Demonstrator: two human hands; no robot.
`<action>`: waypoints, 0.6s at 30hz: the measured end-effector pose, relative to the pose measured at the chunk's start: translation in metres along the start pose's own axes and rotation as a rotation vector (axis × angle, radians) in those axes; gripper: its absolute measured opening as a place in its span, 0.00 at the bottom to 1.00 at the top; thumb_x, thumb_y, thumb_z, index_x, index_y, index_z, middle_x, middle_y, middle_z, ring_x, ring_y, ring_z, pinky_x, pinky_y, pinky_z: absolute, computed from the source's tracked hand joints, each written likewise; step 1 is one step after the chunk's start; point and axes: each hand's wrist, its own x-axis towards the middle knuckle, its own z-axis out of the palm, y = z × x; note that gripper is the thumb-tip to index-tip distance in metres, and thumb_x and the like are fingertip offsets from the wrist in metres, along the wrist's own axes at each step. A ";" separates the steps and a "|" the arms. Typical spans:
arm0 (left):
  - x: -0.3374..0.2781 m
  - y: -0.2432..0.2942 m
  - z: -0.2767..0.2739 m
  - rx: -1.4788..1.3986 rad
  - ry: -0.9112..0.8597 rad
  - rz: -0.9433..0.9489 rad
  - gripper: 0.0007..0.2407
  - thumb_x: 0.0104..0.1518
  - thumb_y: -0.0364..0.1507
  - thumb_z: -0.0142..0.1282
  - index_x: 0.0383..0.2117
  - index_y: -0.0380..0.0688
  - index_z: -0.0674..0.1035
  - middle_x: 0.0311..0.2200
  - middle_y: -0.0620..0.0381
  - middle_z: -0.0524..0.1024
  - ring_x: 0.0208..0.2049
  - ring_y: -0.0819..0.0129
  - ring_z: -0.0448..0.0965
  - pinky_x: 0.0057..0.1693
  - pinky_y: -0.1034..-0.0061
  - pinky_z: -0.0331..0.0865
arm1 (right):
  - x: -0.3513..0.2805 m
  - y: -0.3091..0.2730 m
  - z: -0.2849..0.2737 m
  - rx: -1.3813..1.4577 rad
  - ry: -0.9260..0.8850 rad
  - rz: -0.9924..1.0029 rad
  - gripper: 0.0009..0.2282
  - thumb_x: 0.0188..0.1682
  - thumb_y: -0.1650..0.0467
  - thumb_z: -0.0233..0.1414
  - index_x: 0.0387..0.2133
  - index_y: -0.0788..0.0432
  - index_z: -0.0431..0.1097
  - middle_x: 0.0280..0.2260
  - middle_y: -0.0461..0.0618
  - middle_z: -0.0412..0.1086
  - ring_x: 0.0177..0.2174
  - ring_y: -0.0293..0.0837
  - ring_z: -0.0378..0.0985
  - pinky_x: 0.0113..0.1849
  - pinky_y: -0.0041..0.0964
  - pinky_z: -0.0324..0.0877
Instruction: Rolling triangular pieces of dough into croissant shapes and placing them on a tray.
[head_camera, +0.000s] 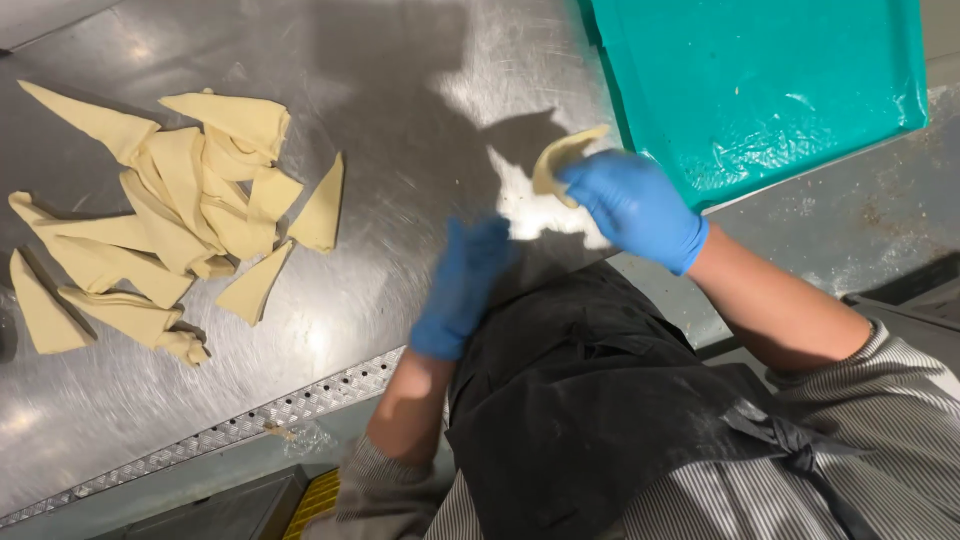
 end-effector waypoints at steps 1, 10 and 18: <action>0.012 -0.014 0.005 0.000 0.004 0.003 0.26 0.65 0.44 0.41 0.60 0.34 0.71 0.56 0.42 0.76 0.56 0.56 0.77 0.63 0.64 0.69 | 0.007 -0.012 -0.002 0.002 0.000 -0.005 0.06 0.54 0.72 0.56 0.43 0.59 0.73 0.34 0.52 0.74 0.33 0.49 0.78 0.36 0.40 0.73; 0.037 -0.037 0.031 -0.497 0.060 0.048 0.16 0.64 0.25 0.49 0.58 0.36 0.73 0.53 0.52 0.77 0.51 0.65 0.79 0.57 0.69 0.74 | -0.052 -0.008 0.035 0.048 -0.161 0.034 0.11 0.49 0.64 0.58 0.42 0.56 0.75 0.40 0.53 0.77 0.37 0.50 0.80 0.37 0.38 0.76; 0.053 -0.060 0.041 0.006 -0.157 0.093 0.19 0.60 0.27 0.56 0.58 0.32 0.73 0.48 0.52 0.79 0.48 0.69 0.79 0.54 0.72 0.74 | 0.005 0.033 0.059 1.010 -0.264 0.997 0.10 0.54 0.69 0.55 0.45 0.61 0.77 0.35 0.48 0.76 0.33 0.37 0.76 0.34 0.33 0.69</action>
